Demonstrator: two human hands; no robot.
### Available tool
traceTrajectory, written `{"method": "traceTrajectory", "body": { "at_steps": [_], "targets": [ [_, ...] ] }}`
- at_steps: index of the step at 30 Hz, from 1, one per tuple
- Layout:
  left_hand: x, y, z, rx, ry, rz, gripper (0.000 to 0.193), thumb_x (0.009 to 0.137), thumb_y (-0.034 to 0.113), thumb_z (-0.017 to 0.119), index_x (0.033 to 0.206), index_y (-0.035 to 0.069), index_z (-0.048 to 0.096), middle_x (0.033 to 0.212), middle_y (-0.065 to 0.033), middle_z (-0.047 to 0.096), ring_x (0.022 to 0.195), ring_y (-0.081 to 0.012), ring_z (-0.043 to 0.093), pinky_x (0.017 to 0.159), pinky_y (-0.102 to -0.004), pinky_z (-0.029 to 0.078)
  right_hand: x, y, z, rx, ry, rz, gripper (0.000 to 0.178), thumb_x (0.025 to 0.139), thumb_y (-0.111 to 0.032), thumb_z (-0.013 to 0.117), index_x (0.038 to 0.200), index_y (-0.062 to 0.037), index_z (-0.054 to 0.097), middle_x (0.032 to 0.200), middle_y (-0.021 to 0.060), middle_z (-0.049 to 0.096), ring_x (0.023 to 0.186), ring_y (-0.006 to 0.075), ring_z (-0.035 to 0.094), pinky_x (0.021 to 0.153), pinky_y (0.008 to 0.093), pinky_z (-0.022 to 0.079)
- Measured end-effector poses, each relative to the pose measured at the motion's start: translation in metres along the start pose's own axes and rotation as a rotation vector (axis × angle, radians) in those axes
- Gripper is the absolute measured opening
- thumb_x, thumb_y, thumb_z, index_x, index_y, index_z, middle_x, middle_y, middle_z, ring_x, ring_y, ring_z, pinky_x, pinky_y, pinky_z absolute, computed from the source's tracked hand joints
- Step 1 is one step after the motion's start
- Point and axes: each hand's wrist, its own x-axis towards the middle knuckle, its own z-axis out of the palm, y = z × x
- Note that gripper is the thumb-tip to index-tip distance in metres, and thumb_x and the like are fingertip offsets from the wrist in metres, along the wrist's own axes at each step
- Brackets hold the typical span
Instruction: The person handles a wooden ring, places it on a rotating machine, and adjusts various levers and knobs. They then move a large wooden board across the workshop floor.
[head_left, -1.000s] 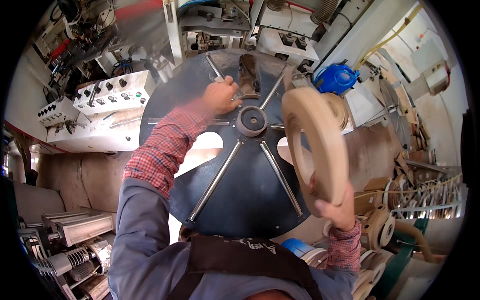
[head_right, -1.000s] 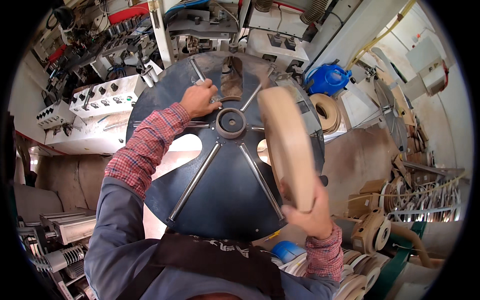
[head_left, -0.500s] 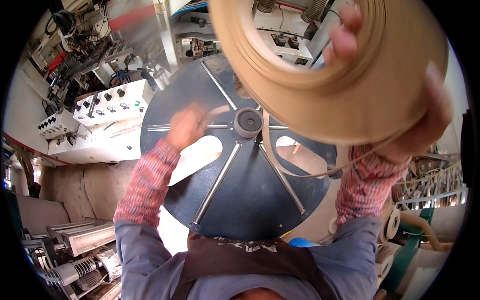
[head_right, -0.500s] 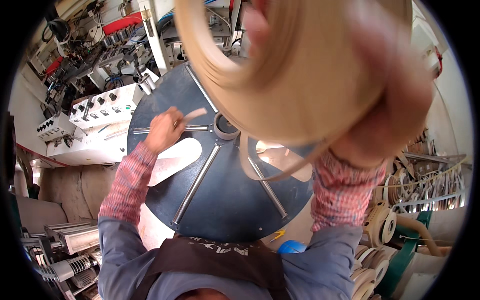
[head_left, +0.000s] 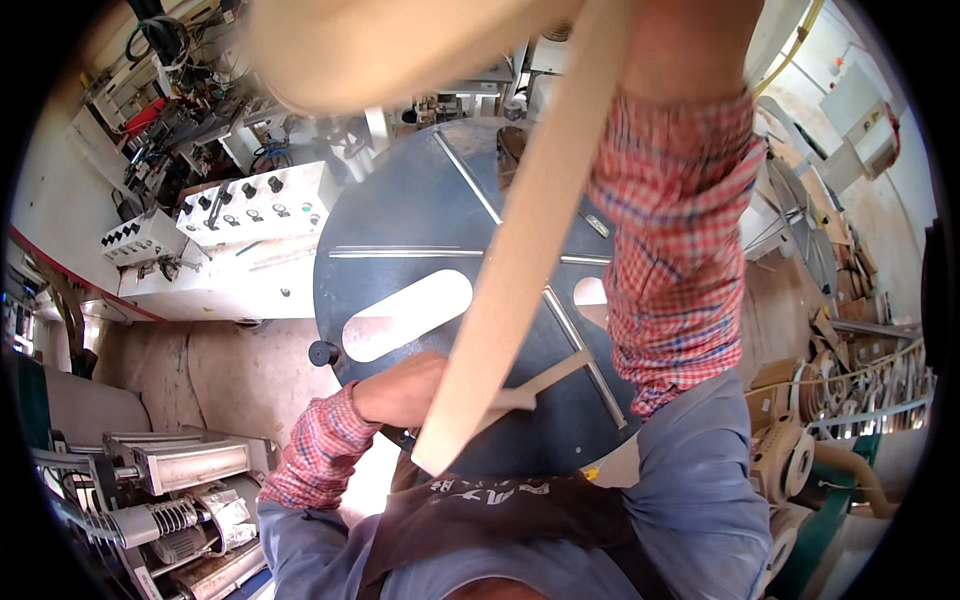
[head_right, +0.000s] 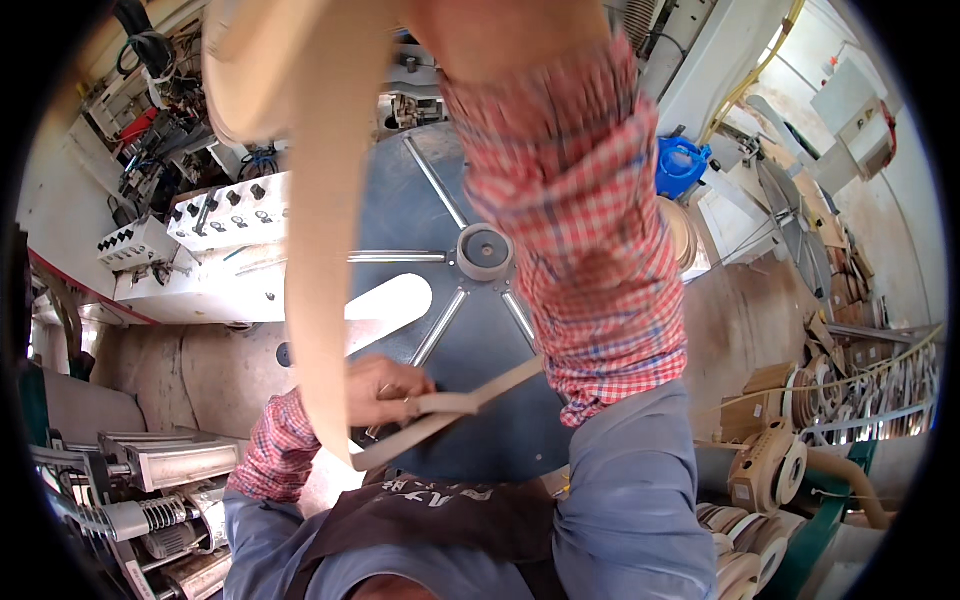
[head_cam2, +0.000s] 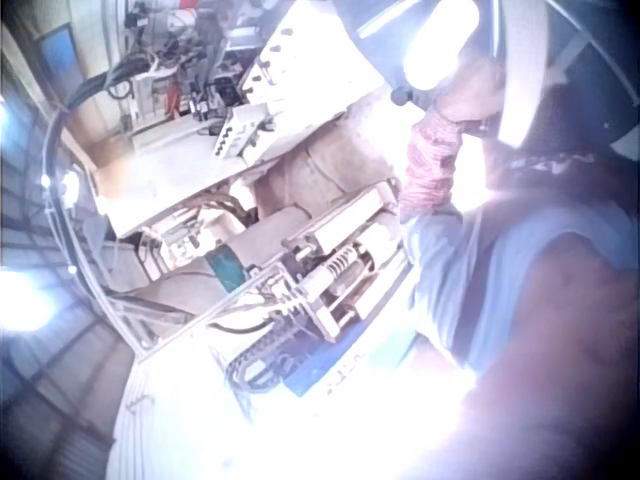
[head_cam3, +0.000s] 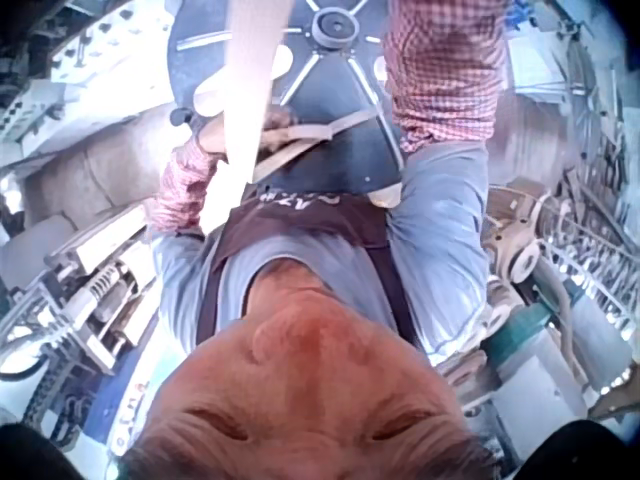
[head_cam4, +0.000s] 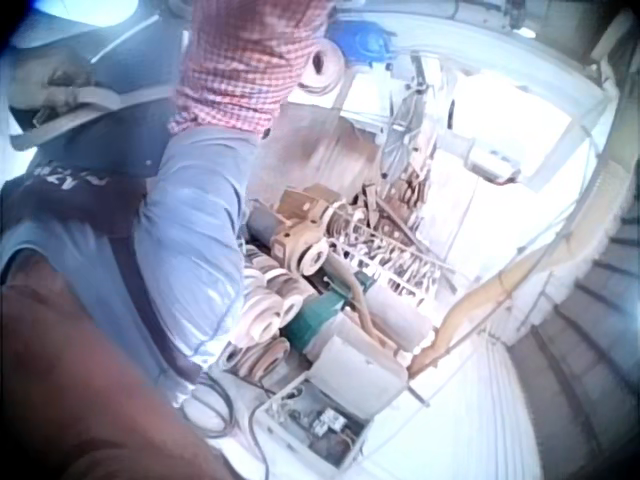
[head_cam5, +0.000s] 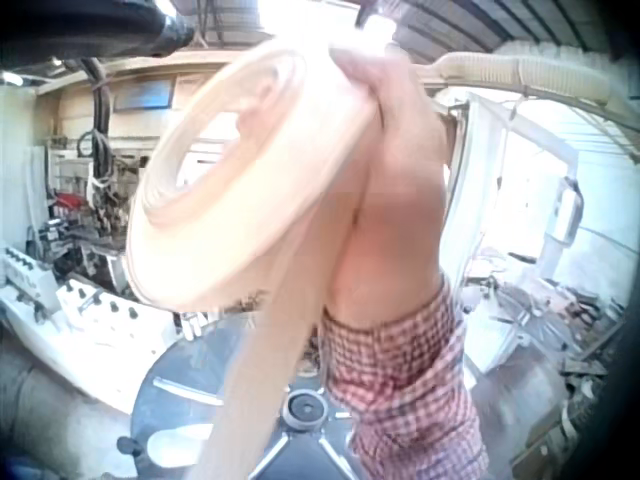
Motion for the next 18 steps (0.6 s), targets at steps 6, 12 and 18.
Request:
{"method": "traceTrajectory", "body": {
  "at_steps": [6, 12, 18],
  "targets": [
    [-0.066, 0.0, 0.037, -0.397, -0.36, -0.234, 0.018, 0.089, 0.017, 0.061, 0.085, 0.001, 0.068, 0.066, -0.0078, 0.065, 0.061, -0.0166, 0.064, 0.057, -0.0323, 0.048, -0.14, 0.031, -0.052, 0.347, 0.424, 0.361, 0.051, 0.095, -0.04, 0.05, 0.125, 0.0017, 0.055, 0.106, 0.0166, 0.065, 0.099, 0.0295, 0.065, 0.088, 0.0479, 0.055],
    [-0.086, 0.017, 0.038, -0.271, -0.199, -0.161, 0.019, 0.091, 0.018, 0.063, 0.081, 0.002, 0.065, 0.063, -0.01, 0.058, 0.058, -0.0199, 0.057, 0.058, -0.0347, 0.045, -0.268, 0.048, -0.084, 0.321, 0.853, 0.554, 0.054, 0.091, -0.038, 0.052, 0.125, 0.004, 0.05, 0.107, 0.0152, 0.058, 0.098, 0.0268, 0.061, 0.088, 0.0459, 0.053],
    [-0.072, 0.014, 0.029, -0.285, -0.297, -0.195, 0.017, 0.089, 0.017, 0.064, 0.081, 0.002, 0.064, 0.065, -0.0124, 0.061, 0.06, -0.0237, 0.061, 0.06, -0.0367, 0.046, -0.341, 0.05, -0.114, 0.509, 1.01, 0.52, 0.062, 0.087, -0.039, 0.054, 0.128, 0.0082, 0.046, 0.109, 0.0164, 0.059, 0.098, 0.0275, 0.061, 0.09, 0.0438, 0.051]
  ]
}}
